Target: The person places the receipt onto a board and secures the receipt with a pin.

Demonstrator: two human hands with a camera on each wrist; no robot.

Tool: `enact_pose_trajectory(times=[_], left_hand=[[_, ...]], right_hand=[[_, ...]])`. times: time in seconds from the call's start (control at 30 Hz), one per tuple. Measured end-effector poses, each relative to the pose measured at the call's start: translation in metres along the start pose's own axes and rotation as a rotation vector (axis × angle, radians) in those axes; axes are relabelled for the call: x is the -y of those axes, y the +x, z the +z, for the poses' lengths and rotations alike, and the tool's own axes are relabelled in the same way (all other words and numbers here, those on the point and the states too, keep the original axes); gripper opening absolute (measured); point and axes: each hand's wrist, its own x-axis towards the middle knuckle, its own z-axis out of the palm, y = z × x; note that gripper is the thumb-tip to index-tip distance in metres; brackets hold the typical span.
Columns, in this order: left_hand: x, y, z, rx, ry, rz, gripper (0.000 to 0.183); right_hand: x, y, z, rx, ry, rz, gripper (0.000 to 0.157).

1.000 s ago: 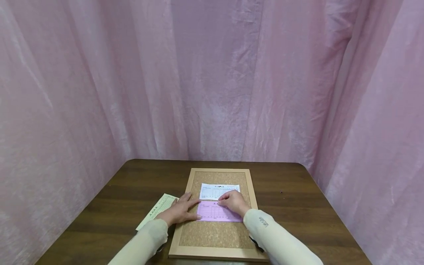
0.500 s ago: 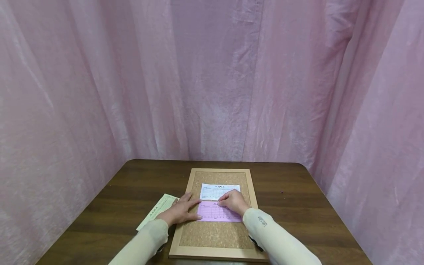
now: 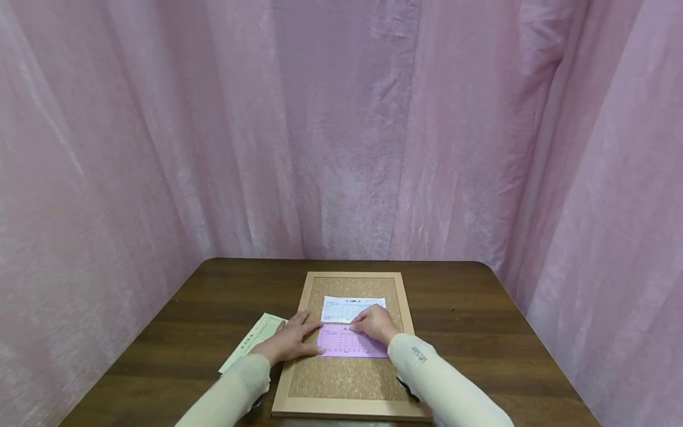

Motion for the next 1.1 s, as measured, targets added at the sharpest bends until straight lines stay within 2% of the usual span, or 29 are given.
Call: enact_pose_trajectory(times=[0.37, 1.1], left_hand=[[0.0012, 0.0014, 0.0014, -0.002, -0.001, 0.0, 0.07], [0.0015, 0.0018, 0.0018, 0.005, -0.008, -0.009, 0.07]], right_hand=[[0.0032, -0.0003, -0.0022, 0.008, 0.046, 0.022, 0.004], [0.0014, -0.0014, -0.0011, 0.02, 0.008, 0.019, 0.006]])
